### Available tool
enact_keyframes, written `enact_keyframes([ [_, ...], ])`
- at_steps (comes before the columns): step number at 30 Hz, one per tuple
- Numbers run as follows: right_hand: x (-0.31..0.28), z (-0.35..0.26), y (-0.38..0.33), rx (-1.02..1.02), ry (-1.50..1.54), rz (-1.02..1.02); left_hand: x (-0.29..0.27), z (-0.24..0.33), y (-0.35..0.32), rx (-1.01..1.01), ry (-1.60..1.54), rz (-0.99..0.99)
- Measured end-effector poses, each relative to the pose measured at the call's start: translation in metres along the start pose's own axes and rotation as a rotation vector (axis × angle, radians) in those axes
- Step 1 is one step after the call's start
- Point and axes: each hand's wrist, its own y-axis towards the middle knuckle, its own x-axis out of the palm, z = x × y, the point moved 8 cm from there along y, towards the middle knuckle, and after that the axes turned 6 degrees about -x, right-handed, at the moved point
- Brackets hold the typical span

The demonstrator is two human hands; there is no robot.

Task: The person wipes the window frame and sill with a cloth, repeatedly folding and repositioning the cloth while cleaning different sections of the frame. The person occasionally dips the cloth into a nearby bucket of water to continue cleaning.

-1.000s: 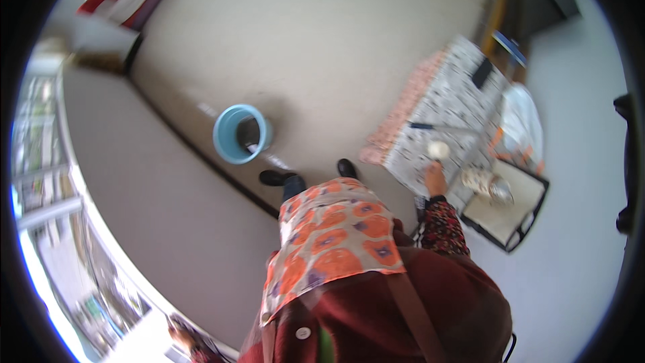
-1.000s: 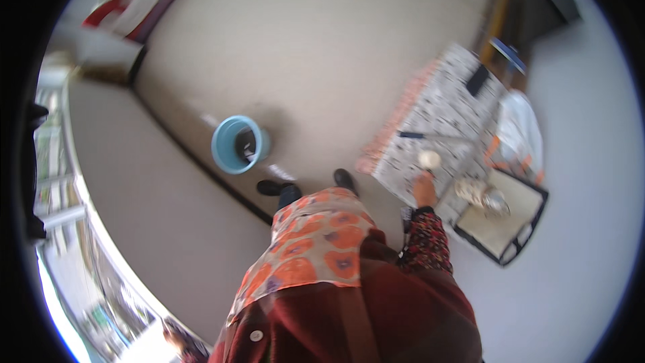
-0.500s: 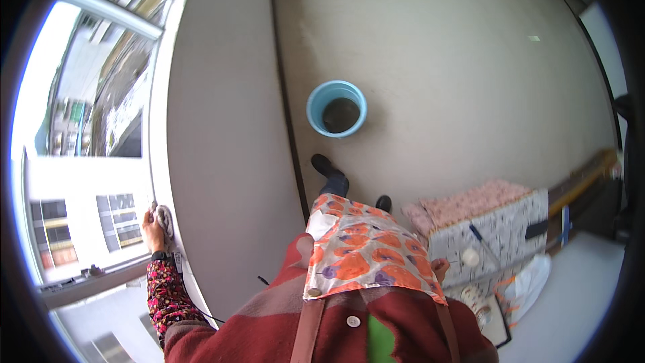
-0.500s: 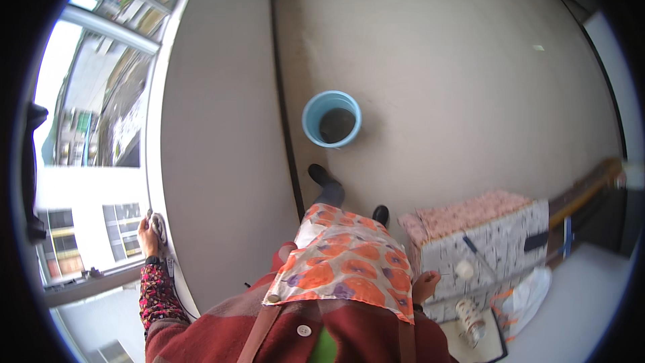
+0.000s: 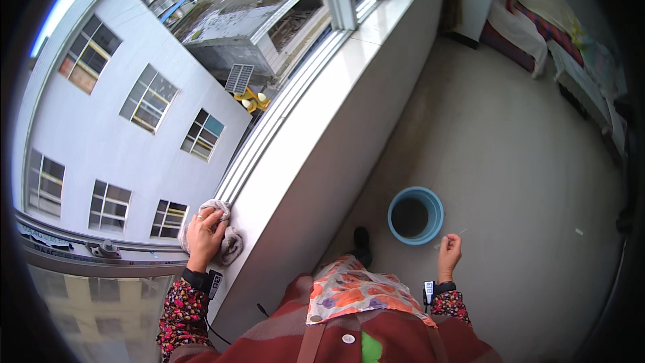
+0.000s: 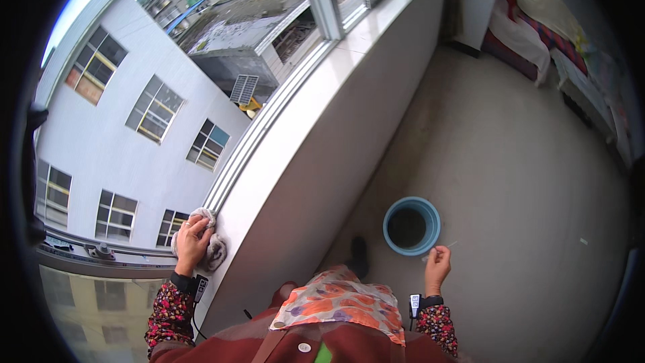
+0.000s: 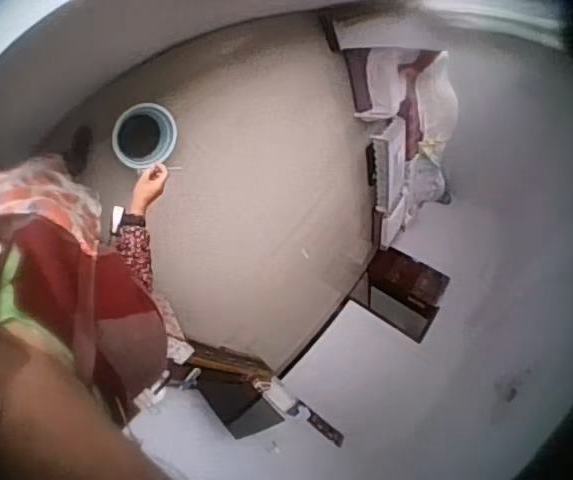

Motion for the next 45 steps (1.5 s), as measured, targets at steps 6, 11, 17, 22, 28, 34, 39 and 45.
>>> enact_keyframes([
  [6, 0.203, -0.132, 0.041, -0.229, 0.190, -0.417, 0.005, 0.004, 0.062, 0.014, -0.138, -0.083],
  [11, 0.237, -0.215, 0.044, -0.406, 0.182, -0.524, 0.008, 0.022, 0.068, 0.040, -0.203, -0.188],
  [17, 0.248, -0.306, 0.067, -0.617, 0.332, -0.490, 0.007, 0.045, 0.065, 0.161, -0.164, -0.225],
  [22, 0.250, -0.359, 0.063, -0.705, 0.454, -0.532, 0.000, 0.061, 0.072, 0.191, -0.201, -0.226],
  [28, 0.237, -0.414, 0.043, -0.834, 0.501, -0.583, -0.007, 0.079, 0.091, 0.135, -0.272, -0.388],
  [34, 0.245, -0.408, 0.129, -0.836, 0.458, -0.490, 0.035, 0.171, 0.214, 0.395, -0.287, -0.282],
  [39, 0.250, -0.371, 0.206, -0.745, 0.434, -0.442, 0.093, 0.241, 0.320, 0.438, -0.305, -0.295],
  [45, 0.246, -0.368, 0.240, -0.696, 0.437, -0.445, 0.105, 0.296, 0.382, 0.457, -0.311, -0.300],
])
